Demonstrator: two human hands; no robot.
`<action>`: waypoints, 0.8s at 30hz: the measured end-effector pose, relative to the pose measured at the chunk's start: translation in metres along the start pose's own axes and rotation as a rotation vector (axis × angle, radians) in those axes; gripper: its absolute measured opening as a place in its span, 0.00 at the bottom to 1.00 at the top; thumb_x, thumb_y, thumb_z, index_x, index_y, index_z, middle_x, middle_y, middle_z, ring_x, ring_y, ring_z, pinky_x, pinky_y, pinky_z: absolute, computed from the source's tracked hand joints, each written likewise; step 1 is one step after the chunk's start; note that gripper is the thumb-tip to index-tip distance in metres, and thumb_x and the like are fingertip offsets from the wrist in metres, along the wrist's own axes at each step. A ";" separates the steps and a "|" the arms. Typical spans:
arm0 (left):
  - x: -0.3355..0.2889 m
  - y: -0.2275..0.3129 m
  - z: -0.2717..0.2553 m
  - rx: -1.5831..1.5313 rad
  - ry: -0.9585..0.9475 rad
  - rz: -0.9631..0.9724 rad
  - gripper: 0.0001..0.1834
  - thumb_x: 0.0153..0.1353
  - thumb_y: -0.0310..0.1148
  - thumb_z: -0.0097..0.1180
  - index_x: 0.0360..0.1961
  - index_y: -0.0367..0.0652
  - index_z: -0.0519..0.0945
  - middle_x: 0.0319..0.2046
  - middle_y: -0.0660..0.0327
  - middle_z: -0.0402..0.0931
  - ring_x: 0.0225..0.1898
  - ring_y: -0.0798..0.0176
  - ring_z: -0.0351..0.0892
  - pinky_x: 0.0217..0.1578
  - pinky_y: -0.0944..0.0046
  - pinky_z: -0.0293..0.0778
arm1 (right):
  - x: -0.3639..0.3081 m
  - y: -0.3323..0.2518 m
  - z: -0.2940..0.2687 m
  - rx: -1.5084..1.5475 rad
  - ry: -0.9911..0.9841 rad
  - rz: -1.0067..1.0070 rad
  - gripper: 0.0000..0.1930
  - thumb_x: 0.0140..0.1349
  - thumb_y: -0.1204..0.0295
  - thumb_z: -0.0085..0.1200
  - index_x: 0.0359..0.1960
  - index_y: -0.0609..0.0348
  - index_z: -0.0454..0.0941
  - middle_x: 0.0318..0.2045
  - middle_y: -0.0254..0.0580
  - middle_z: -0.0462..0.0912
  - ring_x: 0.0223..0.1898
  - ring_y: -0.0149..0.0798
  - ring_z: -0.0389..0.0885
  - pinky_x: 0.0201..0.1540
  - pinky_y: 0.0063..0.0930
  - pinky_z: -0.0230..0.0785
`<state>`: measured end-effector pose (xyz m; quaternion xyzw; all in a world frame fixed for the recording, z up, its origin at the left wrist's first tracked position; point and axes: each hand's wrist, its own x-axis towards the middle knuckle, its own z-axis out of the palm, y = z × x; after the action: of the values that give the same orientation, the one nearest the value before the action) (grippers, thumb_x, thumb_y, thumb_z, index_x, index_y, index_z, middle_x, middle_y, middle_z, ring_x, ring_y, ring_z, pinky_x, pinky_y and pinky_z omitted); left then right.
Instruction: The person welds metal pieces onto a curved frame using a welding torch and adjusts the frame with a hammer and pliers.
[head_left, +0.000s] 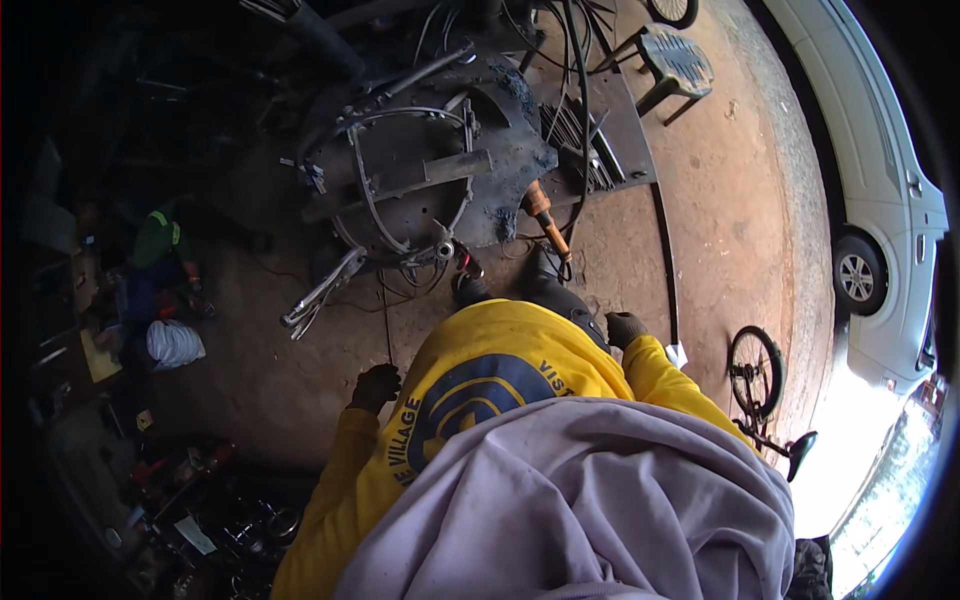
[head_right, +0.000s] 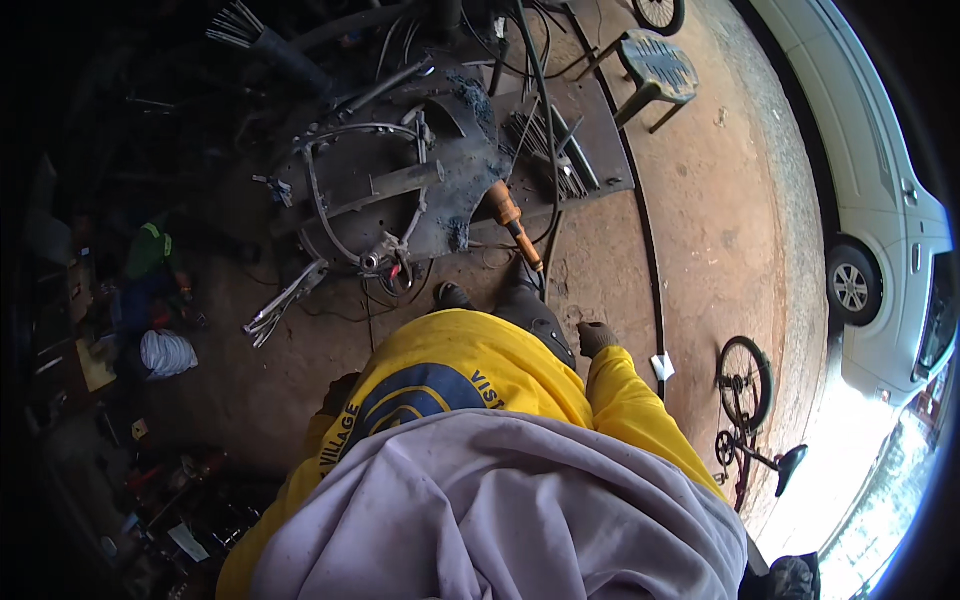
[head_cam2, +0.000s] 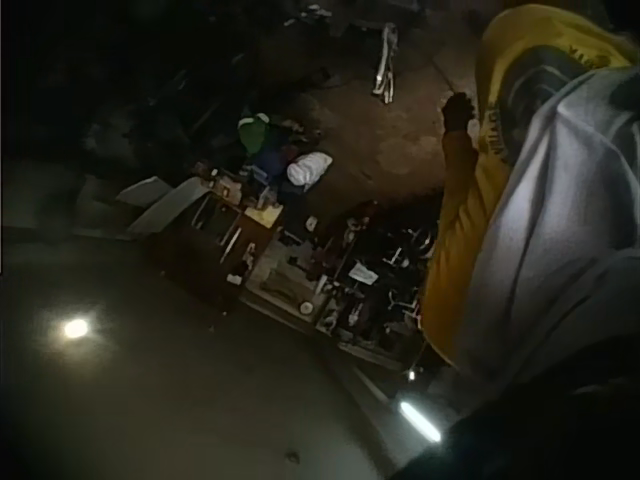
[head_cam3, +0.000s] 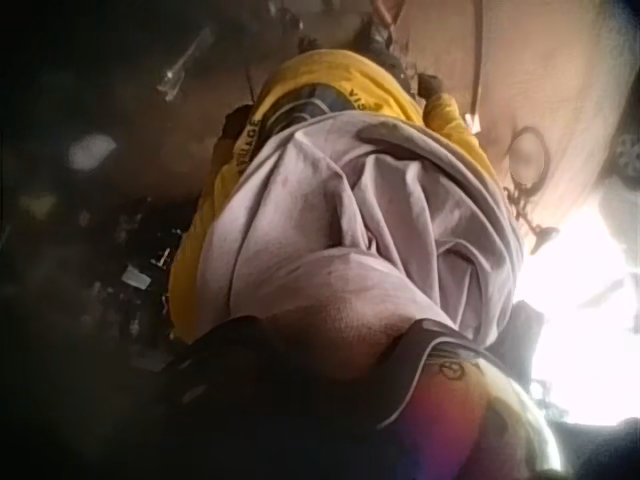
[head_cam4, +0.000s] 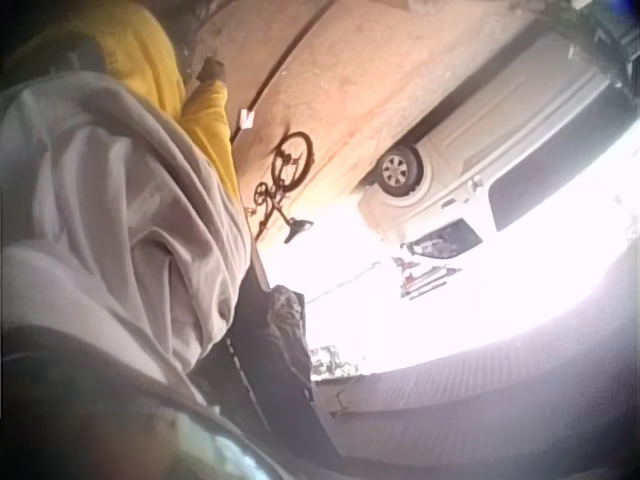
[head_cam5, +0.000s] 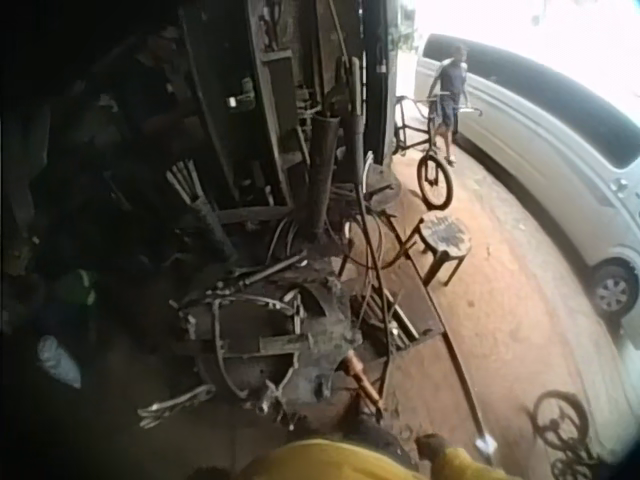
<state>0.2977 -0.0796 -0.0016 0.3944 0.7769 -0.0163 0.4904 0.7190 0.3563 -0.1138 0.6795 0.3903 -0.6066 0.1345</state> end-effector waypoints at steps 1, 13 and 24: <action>-0.005 0.028 -0.020 0.087 0.013 0.026 0.13 0.62 0.42 0.55 0.37 0.43 0.79 0.39 0.52 0.82 0.40 0.48 0.85 0.40 0.45 0.79 | 0.012 -0.001 -0.006 0.012 -0.014 0.048 0.18 0.66 0.58 0.56 0.40 0.63 0.82 0.22 0.40 0.79 0.21 0.38 0.77 0.25 0.37 0.74; 0.017 0.095 -0.021 0.025 0.079 -0.150 0.15 0.64 0.44 0.54 0.37 0.42 0.81 0.37 0.50 0.83 0.41 0.47 0.82 0.40 0.47 0.79 | 0.014 -0.238 -0.046 -0.013 0.091 -0.389 0.27 0.65 0.46 0.55 0.37 0.62 0.85 0.22 0.39 0.78 0.20 0.37 0.76 0.22 0.35 0.72; -0.006 0.129 -0.009 -0.033 0.090 -0.277 0.13 0.65 0.41 0.55 0.35 0.41 0.81 0.34 0.51 0.81 0.36 0.50 0.79 0.37 0.49 0.76 | -0.058 -0.512 -0.077 0.314 0.172 -1.221 0.28 0.69 0.47 0.53 0.40 0.66 0.84 0.26 0.37 0.82 0.25 0.29 0.78 0.29 0.25 0.69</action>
<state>0.3731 0.0089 0.0547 0.2758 0.8453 -0.0534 0.4545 0.4216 0.7230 0.1067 0.3925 0.6233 -0.5670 -0.3687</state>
